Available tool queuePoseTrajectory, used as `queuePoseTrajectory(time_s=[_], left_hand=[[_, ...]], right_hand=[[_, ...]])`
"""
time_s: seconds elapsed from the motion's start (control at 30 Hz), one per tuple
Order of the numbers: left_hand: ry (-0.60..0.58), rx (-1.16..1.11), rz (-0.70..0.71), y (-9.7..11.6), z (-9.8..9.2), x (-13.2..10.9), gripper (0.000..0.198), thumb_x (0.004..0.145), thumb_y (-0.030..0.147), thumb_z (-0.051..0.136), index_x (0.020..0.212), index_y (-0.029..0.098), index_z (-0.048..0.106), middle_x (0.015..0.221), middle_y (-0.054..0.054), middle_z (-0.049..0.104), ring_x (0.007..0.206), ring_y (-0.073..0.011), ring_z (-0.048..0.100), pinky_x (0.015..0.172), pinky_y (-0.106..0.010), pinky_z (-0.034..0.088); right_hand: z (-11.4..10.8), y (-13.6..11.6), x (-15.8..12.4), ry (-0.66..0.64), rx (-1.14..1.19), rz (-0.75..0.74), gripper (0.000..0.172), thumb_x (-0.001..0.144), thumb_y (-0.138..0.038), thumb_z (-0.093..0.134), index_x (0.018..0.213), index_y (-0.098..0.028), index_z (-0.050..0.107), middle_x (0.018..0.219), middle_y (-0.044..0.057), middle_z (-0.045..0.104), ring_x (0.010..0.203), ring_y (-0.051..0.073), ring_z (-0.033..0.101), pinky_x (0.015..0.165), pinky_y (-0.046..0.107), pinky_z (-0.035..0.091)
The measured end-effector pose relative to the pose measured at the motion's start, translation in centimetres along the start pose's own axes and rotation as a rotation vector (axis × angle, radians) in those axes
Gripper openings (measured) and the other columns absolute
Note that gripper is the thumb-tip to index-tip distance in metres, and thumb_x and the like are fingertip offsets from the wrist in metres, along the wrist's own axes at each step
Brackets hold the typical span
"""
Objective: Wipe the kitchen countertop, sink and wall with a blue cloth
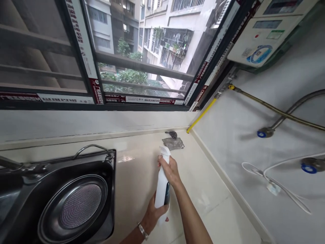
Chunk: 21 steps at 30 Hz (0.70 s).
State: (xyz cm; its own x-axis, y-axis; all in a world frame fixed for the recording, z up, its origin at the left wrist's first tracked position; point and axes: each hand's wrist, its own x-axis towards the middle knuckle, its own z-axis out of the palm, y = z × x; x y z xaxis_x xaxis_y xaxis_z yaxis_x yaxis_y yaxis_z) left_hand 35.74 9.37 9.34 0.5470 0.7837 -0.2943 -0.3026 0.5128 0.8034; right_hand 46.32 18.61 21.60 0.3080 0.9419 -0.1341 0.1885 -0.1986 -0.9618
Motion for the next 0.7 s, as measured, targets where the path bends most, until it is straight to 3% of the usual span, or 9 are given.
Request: queuePoseTrajectory(time_s=[0.17,0.43,0.57,0.7], left_hand=[[0.020,0.019,0.023,2.2,-0.8,0.7,0.059,0.062,0.036,0.077,0.116,0.021,0.057,0.086,-0.002,0.048,0.074,-0.0188,0.050,0.051,-0.033,0.058],[0.100,0.023,0.037,4.9,-1.5,0.9,0.065,0.065,0.035,0.076,0.124,0.020,0.053,0.084,-0.001,0.049,0.070,-0.0170,0.050,0.052,-0.032,0.057],[0.081,0.051,0.001,4.1,-1.4,0.9,0.065,0.064,0.033,0.075,0.124,0.019,0.053,0.087,-0.002,0.051,0.073,-0.0195,0.051,0.052,-0.035,0.058],[0.039,0.055,-0.068,0.9,0.6,-0.7,0.070,0.060,0.030,0.074,0.126,0.022,0.052,0.087,-0.002,0.049,0.076,-0.0225,0.054,0.054,-0.038,0.059]], right_hand=[[1.0,-1.4,1.7,-0.038,0.095,0.034,0.061,0.073,-0.069,0.073,0.101,-0.015,0.070,0.070,0.005,0.071,0.053,0.017,0.061,0.048,0.027,0.046],[2.7,-2.1,4.1,-0.103,0.039,0.017,0.056,0.075,-0.071,0.071,0.080,-0.015,0.072,0.067,0.005,0.069,0.050,0.015,0.058,0.047,0.027,0.045],[1.9,-1.1,3.5,-0.037,0.068,0.061,0.057,0.074,-0.072,0.071,0.085,-0.016,0.073,0.065,0.004,0.069,0.049,0.015,0.058,0.046,0.027,0.044],[-0.8,0.6,0.3,-0.032,0.070,0.148,0.058,0.075,-0.071,0.070,0.094,-0.016,0.071,0.063,0.002,0.068,0.049,0.015,0.058,0.046,0.026,0.043]])
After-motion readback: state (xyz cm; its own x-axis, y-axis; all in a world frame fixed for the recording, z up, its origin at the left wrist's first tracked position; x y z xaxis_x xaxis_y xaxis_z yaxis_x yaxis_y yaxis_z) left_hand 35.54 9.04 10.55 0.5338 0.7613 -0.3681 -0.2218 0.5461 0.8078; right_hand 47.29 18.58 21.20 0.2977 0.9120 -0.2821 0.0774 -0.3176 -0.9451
